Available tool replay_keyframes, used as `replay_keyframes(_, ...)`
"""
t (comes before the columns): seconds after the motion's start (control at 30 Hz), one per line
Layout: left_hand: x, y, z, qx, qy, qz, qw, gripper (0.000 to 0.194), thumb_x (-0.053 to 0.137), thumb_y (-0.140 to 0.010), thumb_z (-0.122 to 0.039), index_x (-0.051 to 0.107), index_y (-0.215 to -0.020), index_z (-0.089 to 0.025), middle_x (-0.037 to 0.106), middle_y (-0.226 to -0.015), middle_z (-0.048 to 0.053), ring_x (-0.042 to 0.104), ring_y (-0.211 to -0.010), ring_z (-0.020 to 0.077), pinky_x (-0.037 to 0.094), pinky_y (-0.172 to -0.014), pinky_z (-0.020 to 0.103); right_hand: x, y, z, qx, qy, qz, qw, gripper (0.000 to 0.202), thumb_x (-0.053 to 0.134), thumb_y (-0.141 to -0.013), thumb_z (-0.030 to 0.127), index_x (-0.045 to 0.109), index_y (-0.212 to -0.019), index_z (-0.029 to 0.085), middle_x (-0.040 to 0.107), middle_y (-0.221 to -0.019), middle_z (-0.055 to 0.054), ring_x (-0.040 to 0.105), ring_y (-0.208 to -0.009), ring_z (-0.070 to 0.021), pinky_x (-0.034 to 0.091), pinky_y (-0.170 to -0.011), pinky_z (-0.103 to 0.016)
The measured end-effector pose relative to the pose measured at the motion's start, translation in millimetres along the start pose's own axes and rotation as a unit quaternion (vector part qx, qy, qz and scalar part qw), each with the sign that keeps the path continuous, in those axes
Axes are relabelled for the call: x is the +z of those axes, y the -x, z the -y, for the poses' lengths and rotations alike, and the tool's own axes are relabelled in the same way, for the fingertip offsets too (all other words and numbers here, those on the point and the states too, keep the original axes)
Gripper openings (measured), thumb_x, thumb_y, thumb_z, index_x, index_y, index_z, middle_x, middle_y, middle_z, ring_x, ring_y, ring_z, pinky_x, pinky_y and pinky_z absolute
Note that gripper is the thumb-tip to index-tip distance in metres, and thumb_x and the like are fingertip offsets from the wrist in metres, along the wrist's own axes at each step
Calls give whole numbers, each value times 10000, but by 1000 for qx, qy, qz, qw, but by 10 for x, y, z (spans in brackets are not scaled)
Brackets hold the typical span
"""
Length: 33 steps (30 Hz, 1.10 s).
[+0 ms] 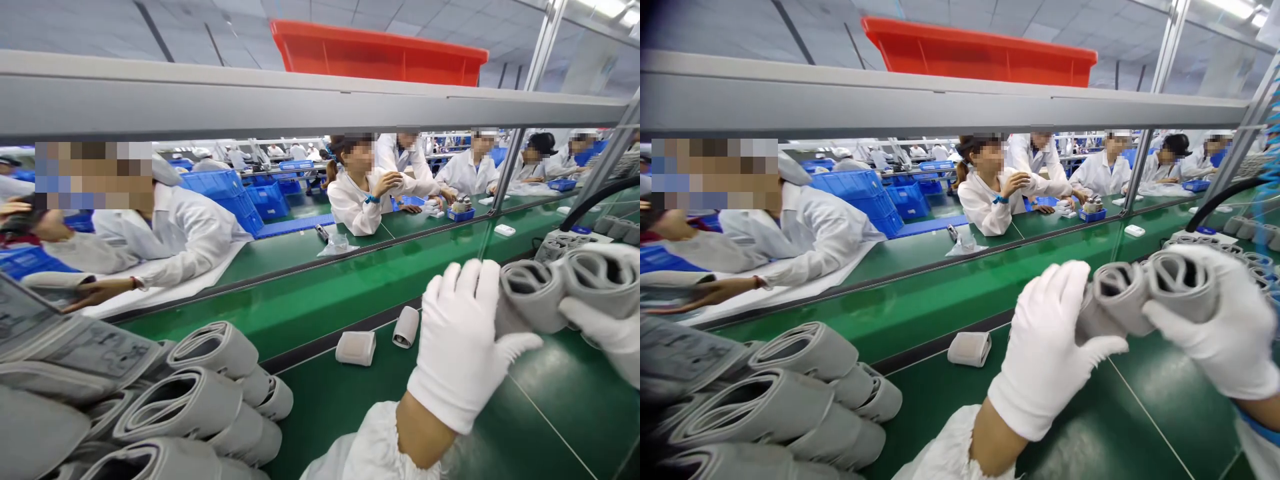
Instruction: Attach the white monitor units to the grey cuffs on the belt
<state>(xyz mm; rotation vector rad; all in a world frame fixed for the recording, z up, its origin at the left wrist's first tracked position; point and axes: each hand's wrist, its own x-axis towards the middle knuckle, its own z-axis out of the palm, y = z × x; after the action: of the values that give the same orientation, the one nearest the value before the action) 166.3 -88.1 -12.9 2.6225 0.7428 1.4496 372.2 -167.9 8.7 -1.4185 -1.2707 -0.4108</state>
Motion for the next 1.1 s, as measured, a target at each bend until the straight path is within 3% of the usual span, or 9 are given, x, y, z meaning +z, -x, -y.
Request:
replay_keyframes(0.1,-197,-100,19,-114,99,137,979,856,861,-666,-684,604,-1334,-214,745,-914,78,717,-794,305,572,-661,409,404,286,52,48,-120,-1,992,603,900,-611,523,716,-1125,267,733,-1055,-106,690,-964,-344,544,-903,-531)
replay_keyframes(0.2,-259,-101,161,-215,201,202,934,524,902,-639,-568,688,-1008,-264,706,-755,-10,658,-636,207,470,-534,293,829,475,-26,206,-330,65,919,433,685,-856,536,686,-1183,252,738,-1101,-98,709,-968,-317,592,-814,-481)
replay_keyframes(0.3,-294,-131,301,-257,225,141,929,218,799,-791,-347,616,-819,-233,637,-668,-50,598,-607,136,436,-566,239,1045,471,-233,331,-465,151,807,377,419,-998,515,670,-1089,248,733,-1040,-106,705,-857,-274,575,-598,-394)
replay_keyframes(0.37,-314,-177,374,-271,218,95,933,146,716,-844,-243,580,-800,-217,587,-625,-70,564,-584,110,432,-596,228,1071,443,-386,350,-492,149,783,421,346,-1017,524,660,-1078,251,718,-1051,-114,686,-825,-261,536,-532,-363)
replay_keyframes(0.5,-313,-221,456,-308,230,138,913,180,773,-812,-298,625,-839,-200,596,-612,-70,568,-575,117,431,-592,237,1077,540,-508,347,-429,74,831,408,485,-959,577,649,-1138,249,715,-1017,-75,684,-820,-257,596,-650,-399)
replay_keyframes(0.73,-184,-86,428,-296,195,295,887,609,945,-579,-391,676,-1109,-262,745,-968,-2,685,-806,219,491,-638,287,1083,758,-327,163,-305,118,931,621,793,-797,576,629,-1267,206,703,-1207,-104,675,-1139,-319,547,-1040,-463)
replay_keyframes(0.87,-131,-84,416,-272,162,321,892,480,869,-684,-506,663,-1041,-259,733,-1016,12,678,-906,250,506,-745,329,1012,787,-302,93,-222,86,967,626,861,-733,451,634,-1261,202,703,-1197,-101,684,-1110,-308,550,-1036,-458)
replay_keyframes(0.97,-84,-89,357,-284,236,314,875,309,780,-785,-432,641,-987,-244,739,-981,-9,680,-898,214,512,-768,307,1045,839,-290,182,-288,77,937,599,847,-742,456,649,-1246,200,712,-1189,-93,688,-1098,-303,562,-1018,-449)
replay_keyframes(1.1,-41,-79,235,-302,325,273,854,200,735,-802,-307,640,-959,-229,742,-954,-28,679,-878,177,518,-782,276,1133,819,-293,369,-442,60,815,466,729,-836,543,662,-1157,212,729,-1074,-73,717,-990,-276,624,-892,-415)
